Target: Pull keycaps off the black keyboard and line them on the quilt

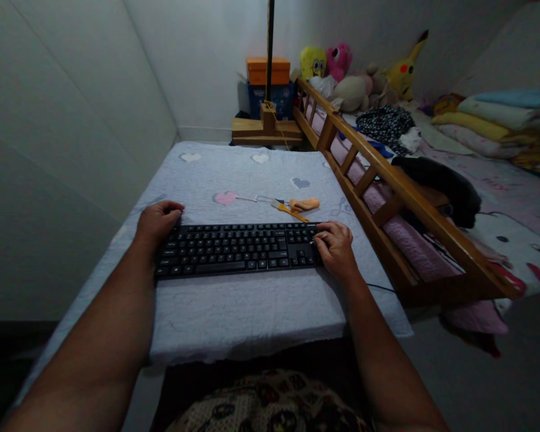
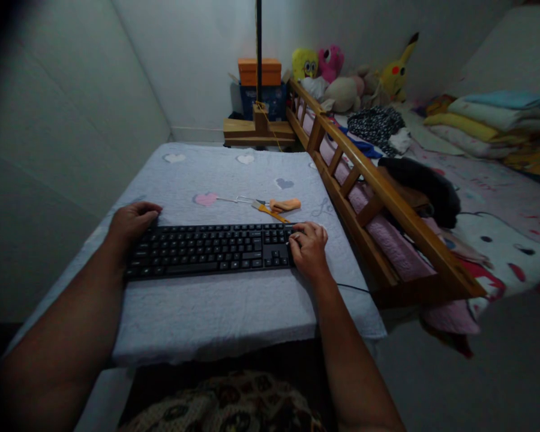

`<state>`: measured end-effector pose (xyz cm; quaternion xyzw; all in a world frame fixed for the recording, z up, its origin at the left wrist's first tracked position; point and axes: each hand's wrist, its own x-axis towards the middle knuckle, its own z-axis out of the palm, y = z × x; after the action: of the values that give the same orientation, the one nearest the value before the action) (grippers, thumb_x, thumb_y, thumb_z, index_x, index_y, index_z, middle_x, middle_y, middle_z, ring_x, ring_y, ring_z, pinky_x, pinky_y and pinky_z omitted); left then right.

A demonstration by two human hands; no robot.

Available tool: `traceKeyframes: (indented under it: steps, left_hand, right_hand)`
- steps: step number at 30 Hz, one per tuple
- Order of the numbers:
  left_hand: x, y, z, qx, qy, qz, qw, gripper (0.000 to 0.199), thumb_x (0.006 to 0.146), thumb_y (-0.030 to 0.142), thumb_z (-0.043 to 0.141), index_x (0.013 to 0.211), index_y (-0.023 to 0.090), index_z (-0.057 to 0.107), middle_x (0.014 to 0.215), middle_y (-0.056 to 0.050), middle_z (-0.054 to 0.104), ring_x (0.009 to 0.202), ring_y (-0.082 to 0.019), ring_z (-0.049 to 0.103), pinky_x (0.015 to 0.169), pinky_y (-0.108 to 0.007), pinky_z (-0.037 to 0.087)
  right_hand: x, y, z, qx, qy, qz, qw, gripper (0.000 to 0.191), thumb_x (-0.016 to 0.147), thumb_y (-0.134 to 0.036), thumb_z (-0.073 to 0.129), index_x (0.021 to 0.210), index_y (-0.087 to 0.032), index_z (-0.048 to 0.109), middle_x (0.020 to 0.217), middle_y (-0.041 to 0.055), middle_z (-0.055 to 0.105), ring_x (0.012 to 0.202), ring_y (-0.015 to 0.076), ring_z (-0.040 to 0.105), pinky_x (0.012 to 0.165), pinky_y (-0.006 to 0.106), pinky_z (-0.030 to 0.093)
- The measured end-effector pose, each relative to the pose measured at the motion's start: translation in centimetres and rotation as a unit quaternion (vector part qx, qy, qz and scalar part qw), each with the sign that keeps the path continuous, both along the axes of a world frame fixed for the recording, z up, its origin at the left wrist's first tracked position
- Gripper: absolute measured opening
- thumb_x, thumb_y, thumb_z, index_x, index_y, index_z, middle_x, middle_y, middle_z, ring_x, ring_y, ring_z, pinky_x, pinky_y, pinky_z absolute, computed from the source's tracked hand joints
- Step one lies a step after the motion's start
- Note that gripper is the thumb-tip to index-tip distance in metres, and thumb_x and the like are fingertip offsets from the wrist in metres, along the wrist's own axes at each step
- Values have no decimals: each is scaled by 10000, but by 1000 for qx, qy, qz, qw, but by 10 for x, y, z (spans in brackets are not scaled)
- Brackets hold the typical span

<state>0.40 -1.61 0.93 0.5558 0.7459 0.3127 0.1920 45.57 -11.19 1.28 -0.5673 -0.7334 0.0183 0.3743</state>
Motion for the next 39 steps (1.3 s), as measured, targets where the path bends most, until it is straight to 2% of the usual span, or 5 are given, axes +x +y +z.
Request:
traceKeyframes:
  steps: [10,18,32,39]
  left_hand:
    - [0,-1,1,-2,13,0,1000,461,669,385,554,1017,144,738,932,-52,716,865,-226,616,919,-389,501]
    - [1,-2,3,-1,15,3,1000,441,666,388,558,992,152,738,922,-45,714,855,-221,611,905,-384,503]
    - [1,-2,1,1,8,5,1000,472,661,392,554,1014,142,743,940,-54,720,816,-211,605,919,-399,505]
    - [2,-2,3,5,9,-1,1000,458,662,402,551,994,147,736,885,-50,703,812,-214,597,899,-392,506]
  right_hand:
    - [1,-3,-2,-1,29,15,999,158,898,-196,579,836,-248,715,1123,78,699,1227,303,498,1106,562,338]
    - [1,-7,1,9,32,32,999,158,856,-165,583,745,-240,667,1088,76,715,1217,306,524,1084,569,367]
    - [1,-3,-2,8,28,12,999,151,911,-212,578,845,-244,710,1065,74,726,1194,298,536,1081,554,361]
    - [-1,-4,-1,10,35,-2,999,149,905,-211,579,819,-242,696,1062,73,722,1173,290,541,1076,543,362]
